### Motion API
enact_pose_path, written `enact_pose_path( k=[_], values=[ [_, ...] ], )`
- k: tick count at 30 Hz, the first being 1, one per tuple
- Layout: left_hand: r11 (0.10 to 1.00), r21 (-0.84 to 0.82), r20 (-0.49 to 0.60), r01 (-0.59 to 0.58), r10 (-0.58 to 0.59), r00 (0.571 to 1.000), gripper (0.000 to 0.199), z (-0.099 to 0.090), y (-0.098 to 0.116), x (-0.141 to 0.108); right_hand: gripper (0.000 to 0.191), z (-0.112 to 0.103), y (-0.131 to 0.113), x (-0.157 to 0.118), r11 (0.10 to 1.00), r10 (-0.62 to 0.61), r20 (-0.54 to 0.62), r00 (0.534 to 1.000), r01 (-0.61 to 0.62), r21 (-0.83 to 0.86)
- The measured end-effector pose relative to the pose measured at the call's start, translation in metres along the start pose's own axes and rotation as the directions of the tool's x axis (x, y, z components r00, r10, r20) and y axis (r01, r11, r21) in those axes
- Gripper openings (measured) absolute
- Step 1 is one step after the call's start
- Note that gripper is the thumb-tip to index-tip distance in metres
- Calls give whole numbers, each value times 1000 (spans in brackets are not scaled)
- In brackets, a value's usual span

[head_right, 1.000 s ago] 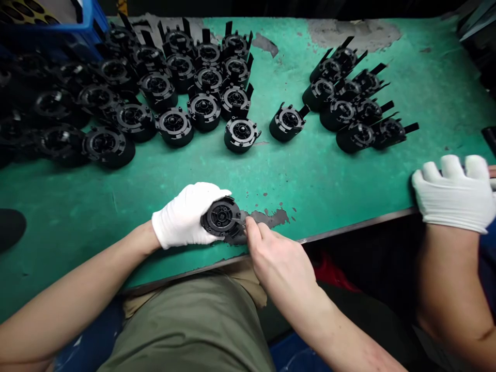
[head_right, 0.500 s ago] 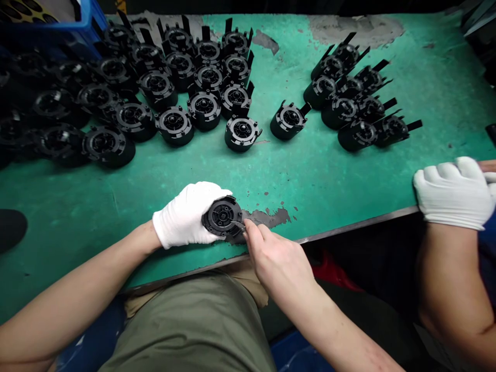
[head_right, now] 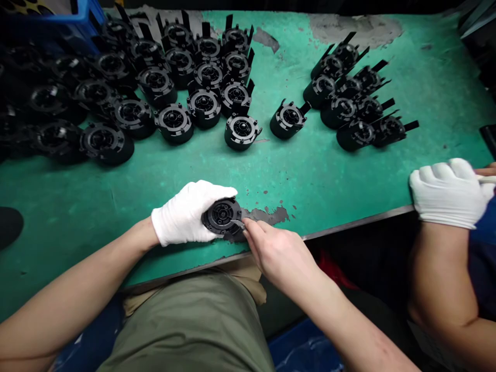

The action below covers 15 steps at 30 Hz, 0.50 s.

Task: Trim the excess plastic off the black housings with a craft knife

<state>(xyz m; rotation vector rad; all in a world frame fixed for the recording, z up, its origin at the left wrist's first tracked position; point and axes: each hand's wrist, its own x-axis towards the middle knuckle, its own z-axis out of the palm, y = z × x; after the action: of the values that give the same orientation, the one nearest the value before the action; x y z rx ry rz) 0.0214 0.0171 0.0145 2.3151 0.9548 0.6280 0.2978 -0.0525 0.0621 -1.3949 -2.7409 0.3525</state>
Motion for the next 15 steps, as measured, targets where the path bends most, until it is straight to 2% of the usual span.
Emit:
enact_pose_path(
  k=[2, 4, 6, 9, 12, 15],
  values=[
    [1000, 16, -65, -1, 2, 998, 79, 5, -2, -4, 29, -2, 9, 2, 984, 11, -61, 998, 0, 180],
    [999, 45, -151, 17, -10, 989, 92, 9, -4, -8, 31, -5, 13, 2, 957, 116, -174, 978, -63, 284],
    [995, 88, -199, 39, -21, 980, 104, 12, -4, -12, 38, -6, 11, 0, 936, 223, -240, 945, -139, 324],
    [995, 102, -211, 7, 14, 977, 99, 9, -1, -15, 46, -4, -3, -7, 920, 227, -232, 946, -130, 369],
    [999, 24, -209, -43, 47, 977, 87, 6, -1, -15, 52, 1, -22, -12, 912, 193, -237, 952, -85, 402],
    [999, -33, -249, -32, 23, 968, 89, 10, -4, -15, 48, 5, -34, -14, 911, 206, -244, 948, -95, 402]
  ],
)
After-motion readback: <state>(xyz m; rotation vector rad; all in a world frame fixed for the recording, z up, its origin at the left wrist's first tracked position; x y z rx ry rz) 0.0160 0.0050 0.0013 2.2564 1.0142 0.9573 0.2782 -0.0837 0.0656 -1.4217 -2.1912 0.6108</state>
